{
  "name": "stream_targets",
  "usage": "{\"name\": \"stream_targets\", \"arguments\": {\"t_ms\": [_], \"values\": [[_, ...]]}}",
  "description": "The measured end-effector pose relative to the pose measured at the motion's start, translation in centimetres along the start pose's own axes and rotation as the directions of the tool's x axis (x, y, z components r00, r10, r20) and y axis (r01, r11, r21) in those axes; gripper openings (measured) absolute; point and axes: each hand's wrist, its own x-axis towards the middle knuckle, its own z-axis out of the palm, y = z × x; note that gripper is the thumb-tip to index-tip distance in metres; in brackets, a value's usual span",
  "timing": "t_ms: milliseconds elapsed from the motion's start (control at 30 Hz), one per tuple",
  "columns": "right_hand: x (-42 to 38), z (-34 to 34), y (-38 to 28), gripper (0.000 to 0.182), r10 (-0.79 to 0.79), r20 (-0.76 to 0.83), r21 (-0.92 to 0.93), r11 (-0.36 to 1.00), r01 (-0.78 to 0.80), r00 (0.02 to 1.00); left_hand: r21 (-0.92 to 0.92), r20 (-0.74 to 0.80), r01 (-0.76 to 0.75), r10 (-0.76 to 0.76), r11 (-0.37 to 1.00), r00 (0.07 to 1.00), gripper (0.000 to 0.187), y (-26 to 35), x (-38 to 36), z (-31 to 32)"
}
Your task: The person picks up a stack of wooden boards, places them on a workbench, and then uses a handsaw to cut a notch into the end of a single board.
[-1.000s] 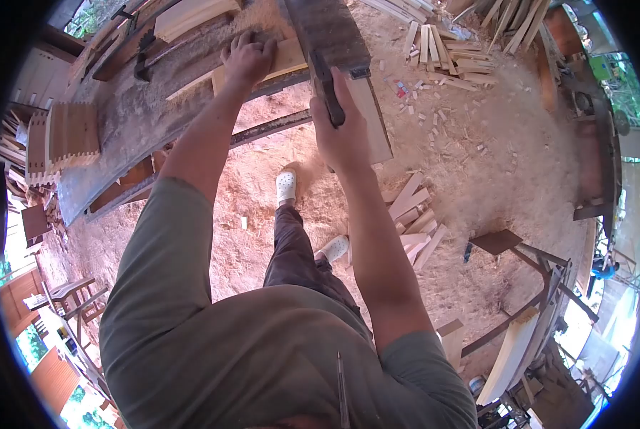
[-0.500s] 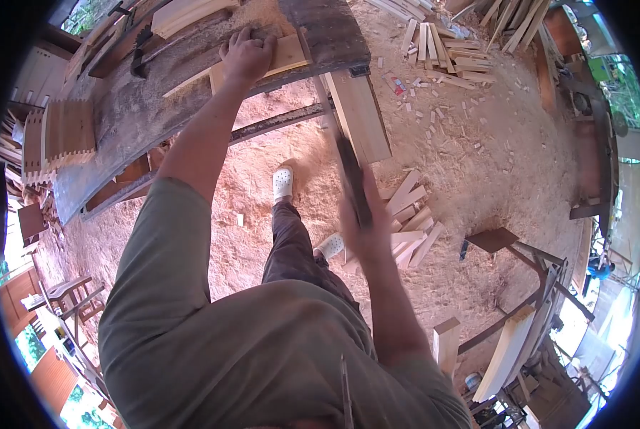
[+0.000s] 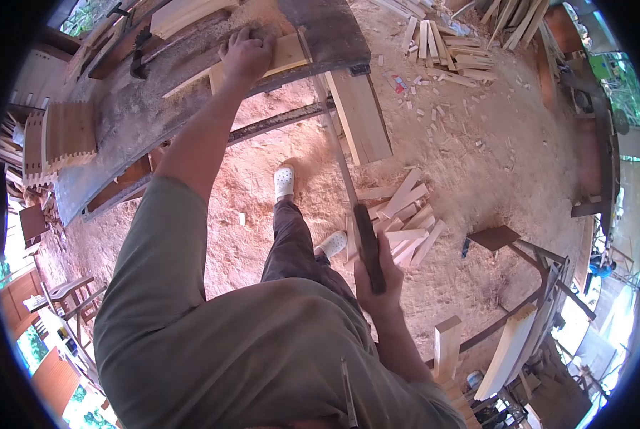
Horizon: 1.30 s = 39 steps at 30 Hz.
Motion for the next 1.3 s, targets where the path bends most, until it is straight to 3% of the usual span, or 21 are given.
{"name": "stream_targets", "arguments": {"t_ms": [33,67,100,167,267,333,400,433,467,533,633,700,800,867,1000,1033,1100,1167,1267,1300], "values": [[2.0,0.5,0.3,0.06,-0.193,-0.038,-0.071,0.979,0.19,0.98,0.003,0.014,-0.002,0.002,1.0,1.0,0.055,0.0,-0.1,-0.1],[6.1,2.1,0.0,0.058,-0.011,-0.013,0.089,0.996,0.012,1.0,0.007,0.032,-0.006,0.006,1.0,0.999,0.056,-0.1,-0.3,-0.1],[11.2,4.1,-1.0,0.059,0.059,0.012,0.137,0.989,-0.06,0.998,0.008,0.027,-0.011,0.011,1.0,1.0,0.056,-0.1,-0.1,0.0],[19.8,7.4,-2.4,0.054,-0.037,-0.012,0.06,0.997,0.037,0.999,0.013,0.006,-0.008,0.008,1.0,1.0,0.055,-0.3,-0.1,0.2],[21.9,8.7,-3.6,0.05,-0.056,-0.068,0.122,0.991,0.064,0.996,-0.036,0.033,-0.023,0.024,0.999,0.999,0.055,-0.5,0.0,-0.1],[17.2,7.7,-0.7,0.053,-0.165,-0.107,0.11,0.978,0.176,0.98,-0.026,0.041,-0.028,0.029,0.999,0.999,0.055,-0.6,-0.1,-0.1],[8.9,5.0,0.1,0.056,0.022,-0.078,0.101,0.995,-0.014,0.997,-0.009,0.057,-0.027,0.028,1.0,0.998,0.055,-0.4,-0.2,-0.3],[4.8,3.1,0.5,0.059,-0.023,-0.024,0.138,0.99,0.026,0.999,0.001,0.061,-0.016,0.016,1.0,0.998,0.055,-0.1,-0.2,-0.5],[1.0,1.4,-0.4,0.058,0.092,0.016,0.093,0.991,-0.093,0.996,0.014,0.066,-0.006,0.005,1.0,0.998,0.055,0.0,-0.3,-0.6],[-2.8,-1.1,-1.6,0.058,0.074,0.027,0.047,0.996,-0.076,0.997,0.034,0.077,0.002,-0.004,0.999,0.997,0.055,0.4,-0.7,-0.8],[3.2,0.7,-0.7,0.058,-0.065,-0.013,0.002,0.998,0.065,0.998,0.007,0.068,0.03,-0.031,1.0,0.997,0.054,-0.3,-0.2,-0.6],[12.2,4.8,-0.8,0.057,-0.056,-0.039,0.175,0.983,0.062,0.998,-0.046,0.057,0.053,-0.05,0.998,0.997,0.054,-0.5,-0.1,-0.1],[21.3,7.9,-3.6,0.055,0.061,-0.024,0.141,0.988,-0.058,0.998,-0.056,0.02,0.061,-0.06,0.997,0.998,0.052,-0.8,0.3,0.1],[21.9,8.6,-3.4,0.059,-0.075,-0.06,0.156,0.984,0.083,0.995,-0.03,0.037,0.038,-0.036,0.999,0.999,0.051,-1.3,0.4,0.7],[10.2,5.6,-0.4,0.058,-0.004,-0.069,0.198,0.98,0.018,0.998,-0.014,0.034,0.026,-0.025,1.0,0.999,0.05,-1.2,-0.1,0.7],[6.5,4.0,0.1,0.057,0.106,-0.001,0.215,0.971,-0.103,0.994,-0.032,0.018,0.031,-0.03,0.999,0.999,0.05,-0.8,-0.3,0.3],[1.2,1.1,-2.0,0.058,0.171,0.039,0.119,0.977,-0.175,0.984,-0.046,-0.002,0.032,-0.033,0.998,0.999,0.049,-0.8,-0.2,0.2],[-0.5,-0.3,-2.7,0.058,0.133,0.034,0.102,0.986,-0.136,0.991,-0.026,-0.021,0.016,-0.017,1.0,1.0,0.049,-1.2,-0.1,0.8],[4.7,1.2,-2.2,0.056,0.081,0.017,0.165,0.983,-0.083,0.997,-0.014,-0.006,0.039,-0.039,0.999,0.999,0.049,-0.6,-0.1,0.2],[8.7,3.5,-0.2,0.056,-0.018,-0.027,0.18,0.983,0.023,0.999,-0.013,-0.007,0.029,-0.029,1.0,1.0,0.049,-0.6,0.2,0.0]]}}
